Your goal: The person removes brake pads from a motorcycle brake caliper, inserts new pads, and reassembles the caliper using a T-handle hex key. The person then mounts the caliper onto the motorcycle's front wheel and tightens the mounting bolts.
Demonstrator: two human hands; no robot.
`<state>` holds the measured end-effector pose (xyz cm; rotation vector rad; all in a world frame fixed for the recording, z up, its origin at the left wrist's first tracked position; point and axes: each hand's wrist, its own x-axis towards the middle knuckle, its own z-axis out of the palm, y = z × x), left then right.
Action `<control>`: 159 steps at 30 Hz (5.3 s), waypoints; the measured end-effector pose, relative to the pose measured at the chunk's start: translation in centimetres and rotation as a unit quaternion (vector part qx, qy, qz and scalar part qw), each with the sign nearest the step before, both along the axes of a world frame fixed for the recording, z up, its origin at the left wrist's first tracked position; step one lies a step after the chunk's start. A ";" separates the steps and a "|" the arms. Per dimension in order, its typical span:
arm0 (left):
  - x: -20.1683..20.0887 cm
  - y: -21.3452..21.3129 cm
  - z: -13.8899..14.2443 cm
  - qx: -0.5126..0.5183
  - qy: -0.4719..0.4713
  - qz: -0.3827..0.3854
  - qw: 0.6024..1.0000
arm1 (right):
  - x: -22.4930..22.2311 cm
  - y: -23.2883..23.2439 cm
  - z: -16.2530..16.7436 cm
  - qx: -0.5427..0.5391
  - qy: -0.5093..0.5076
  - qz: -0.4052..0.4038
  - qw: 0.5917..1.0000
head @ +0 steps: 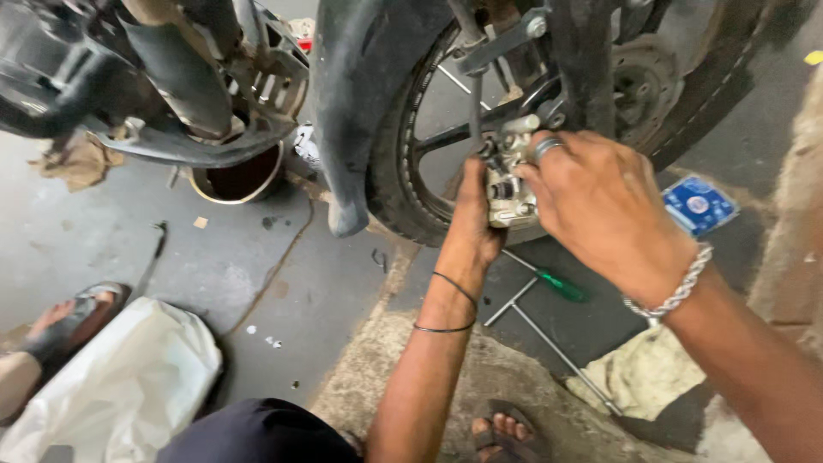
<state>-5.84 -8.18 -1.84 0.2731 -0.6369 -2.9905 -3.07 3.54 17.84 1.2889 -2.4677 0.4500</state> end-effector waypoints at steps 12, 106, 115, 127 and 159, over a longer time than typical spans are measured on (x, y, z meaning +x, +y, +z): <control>0.4 0.9 0.9 -0.014 -0.020 0.069 0.997 | -1.0 0.1 -1.3 0.091 0.002 -0.069 0.993; 0.5 0.4 0.5 -0.009 -0.015 0.015 1.000 | 7.5 14.7 -10.9 -0.121 -0.034 -0.250 0.960; 0.7 0.5 0.9 0.001 -0.009 0.025 1.000 | 6.4 15.2 -11.4 -0.129 -0.043 -0.219 0.966; 0.9 0.2 1.2 -0.020 0.034 0.014 0.999 | 6.8 15.8 -12.3 -0.278 -0.141 -0.247 0.917; 0.6 0.0 0.9 -0.009 -0.027 -0.002 1.000 | 7.1 14.2 -10.6 -0.066 -0.019 -0.213 0.975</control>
